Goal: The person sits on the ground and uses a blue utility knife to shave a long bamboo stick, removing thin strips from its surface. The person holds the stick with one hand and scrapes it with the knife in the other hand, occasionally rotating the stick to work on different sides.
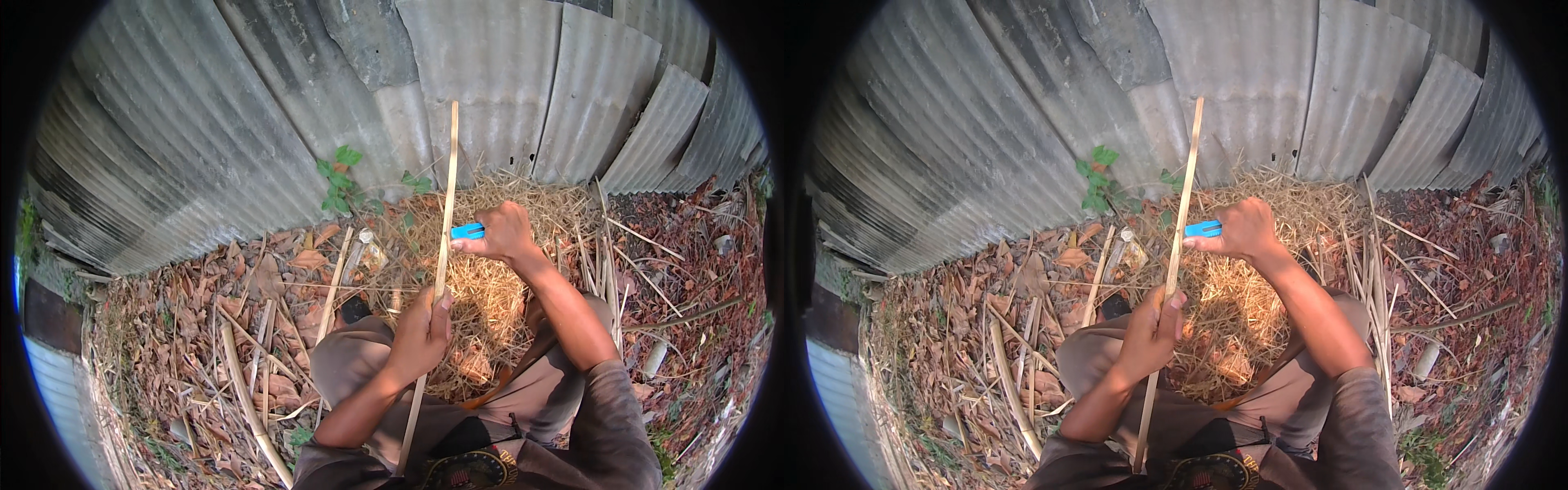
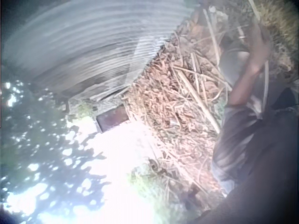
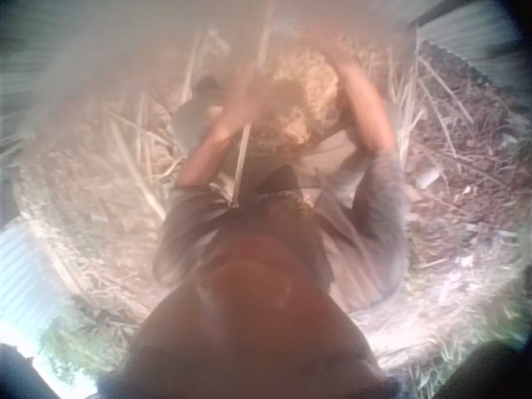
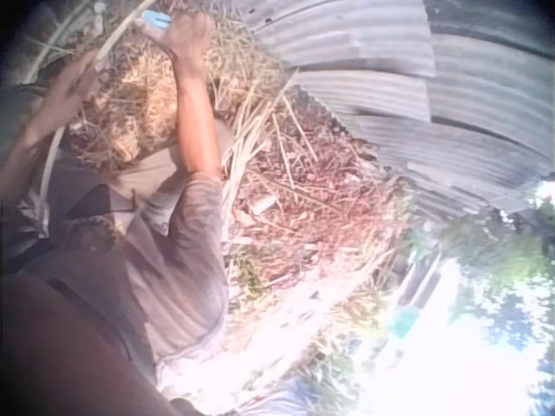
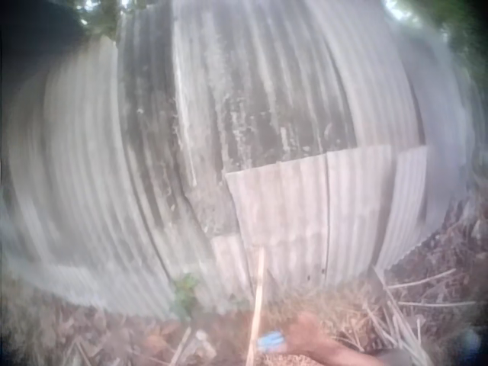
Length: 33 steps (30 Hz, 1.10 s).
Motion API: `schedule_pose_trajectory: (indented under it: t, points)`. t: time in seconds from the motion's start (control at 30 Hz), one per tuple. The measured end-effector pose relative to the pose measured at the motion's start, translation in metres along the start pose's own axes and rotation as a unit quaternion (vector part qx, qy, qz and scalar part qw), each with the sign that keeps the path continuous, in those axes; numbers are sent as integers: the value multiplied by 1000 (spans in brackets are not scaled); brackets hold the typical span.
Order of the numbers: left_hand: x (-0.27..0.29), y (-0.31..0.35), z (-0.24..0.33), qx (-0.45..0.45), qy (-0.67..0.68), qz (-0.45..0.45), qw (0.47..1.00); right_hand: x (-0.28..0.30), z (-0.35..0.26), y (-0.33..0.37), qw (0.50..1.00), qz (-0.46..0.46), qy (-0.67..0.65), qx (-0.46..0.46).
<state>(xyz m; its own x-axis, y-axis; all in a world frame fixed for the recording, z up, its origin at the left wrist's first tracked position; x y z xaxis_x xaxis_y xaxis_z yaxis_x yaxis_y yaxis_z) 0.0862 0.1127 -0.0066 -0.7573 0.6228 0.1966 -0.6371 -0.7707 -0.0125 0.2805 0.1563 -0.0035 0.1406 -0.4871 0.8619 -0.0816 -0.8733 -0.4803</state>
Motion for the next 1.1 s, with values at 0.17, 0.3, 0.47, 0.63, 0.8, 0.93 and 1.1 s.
schedule_pose_trajectory:
  t: [0.17,0.3,0.47,0.63,0.8,0.93,1.1]
  points:
    - [-1,10,7,-10,22,-8,1000,7,-2,-3,998,46,3,40]
    - [-12,31,4,28,47,-56,997,9,40,-15,997,-8,7,-77]
    - [-9,55,1,26,31,-53,998,17,52,-20,996,28,30,-79]
    - [-11,90,5,70,42,-79,994,19,74,-17,995,19,18,-99]
    - [-14,131,-9,141,83,-68,984,7,114,-16,978,-32,40,-204]
    - [-30,153,3,147,128,-109,975,-2,181,9,902,-32,41,-429]
    - [-1,134,-6,144,191,28,971,19,162,4,910,-108,-45,-398]
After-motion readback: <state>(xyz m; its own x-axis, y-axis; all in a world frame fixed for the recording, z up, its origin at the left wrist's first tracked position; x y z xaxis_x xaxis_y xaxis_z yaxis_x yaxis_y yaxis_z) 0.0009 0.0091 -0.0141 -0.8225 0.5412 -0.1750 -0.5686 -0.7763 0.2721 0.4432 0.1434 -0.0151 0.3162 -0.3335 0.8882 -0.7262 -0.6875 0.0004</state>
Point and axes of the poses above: each hand's wrist, its own y-axis away from the middle knuckle, its own x-axis out of the back of the hand, z = x × y, the point moved 8 cm from there along -y, towards the middle knuckle, and after that the axes turned 6 degrees about y, right-handed, at the moved point
